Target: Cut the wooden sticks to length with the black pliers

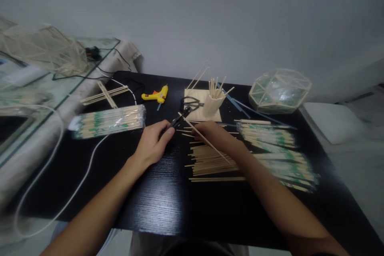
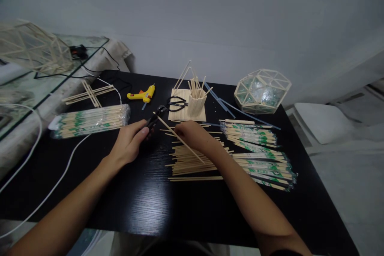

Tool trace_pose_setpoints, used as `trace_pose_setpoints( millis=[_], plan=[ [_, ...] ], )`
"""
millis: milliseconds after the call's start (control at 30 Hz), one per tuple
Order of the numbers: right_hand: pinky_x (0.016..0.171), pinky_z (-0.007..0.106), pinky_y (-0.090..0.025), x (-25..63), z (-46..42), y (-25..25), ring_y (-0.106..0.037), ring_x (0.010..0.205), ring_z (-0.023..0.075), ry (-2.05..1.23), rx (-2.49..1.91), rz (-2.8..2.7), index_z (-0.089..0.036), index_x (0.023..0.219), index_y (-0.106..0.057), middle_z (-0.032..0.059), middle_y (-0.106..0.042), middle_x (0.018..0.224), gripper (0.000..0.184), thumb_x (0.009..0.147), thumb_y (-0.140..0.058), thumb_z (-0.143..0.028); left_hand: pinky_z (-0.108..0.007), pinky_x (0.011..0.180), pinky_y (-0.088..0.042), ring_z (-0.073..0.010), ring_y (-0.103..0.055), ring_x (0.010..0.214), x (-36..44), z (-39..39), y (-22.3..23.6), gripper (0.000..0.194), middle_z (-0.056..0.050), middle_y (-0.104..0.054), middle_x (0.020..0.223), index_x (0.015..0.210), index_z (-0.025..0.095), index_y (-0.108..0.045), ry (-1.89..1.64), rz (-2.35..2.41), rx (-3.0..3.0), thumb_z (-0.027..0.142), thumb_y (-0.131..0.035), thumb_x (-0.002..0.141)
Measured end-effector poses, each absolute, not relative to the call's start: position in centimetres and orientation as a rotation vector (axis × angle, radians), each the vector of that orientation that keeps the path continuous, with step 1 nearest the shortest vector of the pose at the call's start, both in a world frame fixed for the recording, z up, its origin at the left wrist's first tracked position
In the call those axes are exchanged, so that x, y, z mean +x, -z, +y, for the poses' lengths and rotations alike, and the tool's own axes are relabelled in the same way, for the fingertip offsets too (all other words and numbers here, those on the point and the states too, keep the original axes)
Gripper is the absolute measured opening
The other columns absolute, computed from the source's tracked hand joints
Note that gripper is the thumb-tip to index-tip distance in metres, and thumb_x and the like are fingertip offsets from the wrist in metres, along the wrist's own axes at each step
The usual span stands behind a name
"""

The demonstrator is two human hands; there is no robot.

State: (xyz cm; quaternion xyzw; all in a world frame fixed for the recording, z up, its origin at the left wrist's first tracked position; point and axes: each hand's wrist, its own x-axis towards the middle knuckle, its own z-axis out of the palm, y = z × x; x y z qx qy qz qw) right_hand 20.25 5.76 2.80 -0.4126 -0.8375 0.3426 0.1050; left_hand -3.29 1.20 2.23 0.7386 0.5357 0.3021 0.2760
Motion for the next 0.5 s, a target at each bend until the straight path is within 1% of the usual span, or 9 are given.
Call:
trace_pose_setpoints(
  millis=[100, 300, 367, 500],
  plan=[
    [0.062, 0.022, -0.034, 20.2, 5.9, -2.3, -0.057, 0.066, 0.0116, -0.978, -1.2, -2.493, -0.013, 0.074, -0.07, 0.0021, -0.067, 0.071, 0.019, 0.089, -0.06, -0.006, -0.031, 0.069, -0.039, -0.018, -0.056, 0.07, -3.3, 1.2, -2.0, 0.043, 0.0, -0.057, 0.072, 0.078, 0.019, -0.055, -0.809, 1.441, 1.962, 0.049, -0.035, 0.102],
    [0.065, 0.024, -0.038, 20.8, 6.5, -0.7, -0.061, 0.069, 0.0135, -0.873, -1.157, -2.479, -0.013, 0.079, -0.073, 0.0048, -0.072, 0.076, 0.018, 0.093, -0.061, -0.013, -0.031, 0.075, -0.044, -0.0184, -0.059, 0.077, -3.3, 1.1, -1.9, 0.039, -0.001, -0.06, 0.079, 0.088, 0.018, -0.057, -0.797, 1.425, 1.98, 0.047, -0.036, 0.104],
    [0.065, 0.024, -0.04, 21.2, 6.7, -1.2, -0.062, 0.071, 0.0143, -0.939, -1.137, -2.359, -0.013, 0.082, -0.074, 0.0049, -0.072, 0.077, 0.019, 0.095, -0.062, -0.021, -0.031, 0.079, -0.045, -0.0189, -0.061, 0.083, -3.3, 1.0, -2.0, 0.037, -0.003, -0.064, 0.087, 0.096, 0.018, -0.06, -0.801, 1.42, 2.007, 0.046, -0.037, 0.104],
    [0.065, 0.025, -0.045, 21.7, 6.5, -3.9, -0.062, 0.07, 0.0138, -1.271, -1.087, -2.043, -0.013, 0.083, -0.073, 0.0037, -0.071, 0.076, 0.035, 0.101, -0.055, -0.037, -0.034, 0.087, -0.047, -0.0215, -0.063, 0.096, -3.3, 0.9, -2.0, 0.036, -0.007, -0.067, 0.104, 0.113, 0.017, -0.06, -0.804, 1.421, 2.09, 0.045, -0.041, 0.103]
  ],
)
